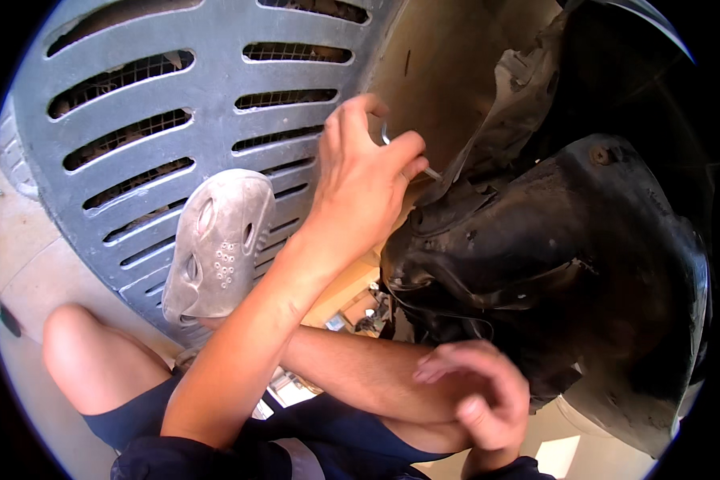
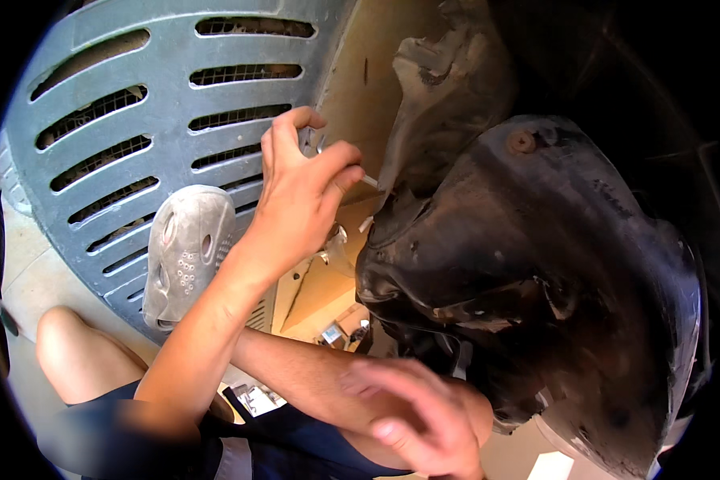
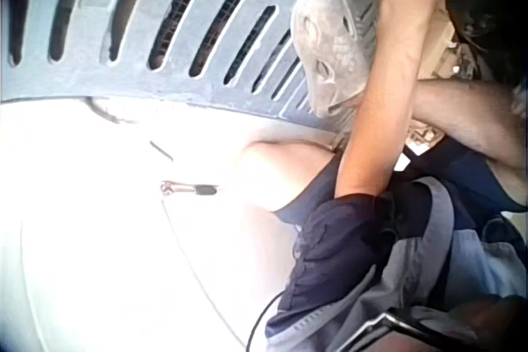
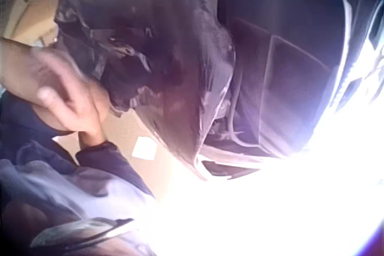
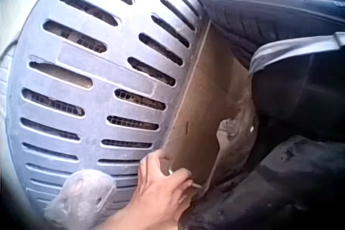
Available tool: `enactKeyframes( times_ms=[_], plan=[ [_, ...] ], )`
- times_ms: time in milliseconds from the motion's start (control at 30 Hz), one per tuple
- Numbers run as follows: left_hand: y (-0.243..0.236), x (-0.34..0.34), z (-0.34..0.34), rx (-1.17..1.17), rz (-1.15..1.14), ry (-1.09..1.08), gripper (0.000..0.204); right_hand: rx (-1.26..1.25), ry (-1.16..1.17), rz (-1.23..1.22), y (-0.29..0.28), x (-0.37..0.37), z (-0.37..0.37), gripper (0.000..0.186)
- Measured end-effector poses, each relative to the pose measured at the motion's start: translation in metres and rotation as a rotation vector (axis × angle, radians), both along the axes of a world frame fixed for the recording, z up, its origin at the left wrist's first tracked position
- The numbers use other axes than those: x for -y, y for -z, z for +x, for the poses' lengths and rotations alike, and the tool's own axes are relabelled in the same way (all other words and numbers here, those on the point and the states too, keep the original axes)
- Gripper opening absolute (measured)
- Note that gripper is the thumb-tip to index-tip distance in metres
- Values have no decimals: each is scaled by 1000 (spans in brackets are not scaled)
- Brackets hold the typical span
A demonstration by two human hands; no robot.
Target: The person uses a wrench to tighten bolts on the underside of a car bumper and then secures a plastic cover by hand.
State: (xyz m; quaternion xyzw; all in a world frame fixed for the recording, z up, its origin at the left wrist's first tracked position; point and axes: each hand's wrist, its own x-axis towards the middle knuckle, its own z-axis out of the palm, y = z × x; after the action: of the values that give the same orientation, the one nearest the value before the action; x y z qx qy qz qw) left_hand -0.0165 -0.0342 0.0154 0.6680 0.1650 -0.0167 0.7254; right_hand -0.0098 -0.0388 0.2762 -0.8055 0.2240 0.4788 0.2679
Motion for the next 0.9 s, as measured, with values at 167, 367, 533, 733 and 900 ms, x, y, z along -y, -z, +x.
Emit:
enactKeyframes(
  times_ms=[167,367,533,733,900],
  plan=[
    [7,1,-1,45,-141,253,12,-163,-600,153,2,-25,33,45],
    [2,1,-4,-49,-358,425,23,-94,-577,236,-3,-23,33,53],
    [9,-21,28,152,-235,405,17,-126,-593,255,-3,-23,32,53],
    [8,-26,36,280,-157,481,15,-223,-588,231,-5,-26,42,54],
    [14,-21,20,165,-209,431,18,-145,-546,248,-3,-20,34,54]
  ],
)
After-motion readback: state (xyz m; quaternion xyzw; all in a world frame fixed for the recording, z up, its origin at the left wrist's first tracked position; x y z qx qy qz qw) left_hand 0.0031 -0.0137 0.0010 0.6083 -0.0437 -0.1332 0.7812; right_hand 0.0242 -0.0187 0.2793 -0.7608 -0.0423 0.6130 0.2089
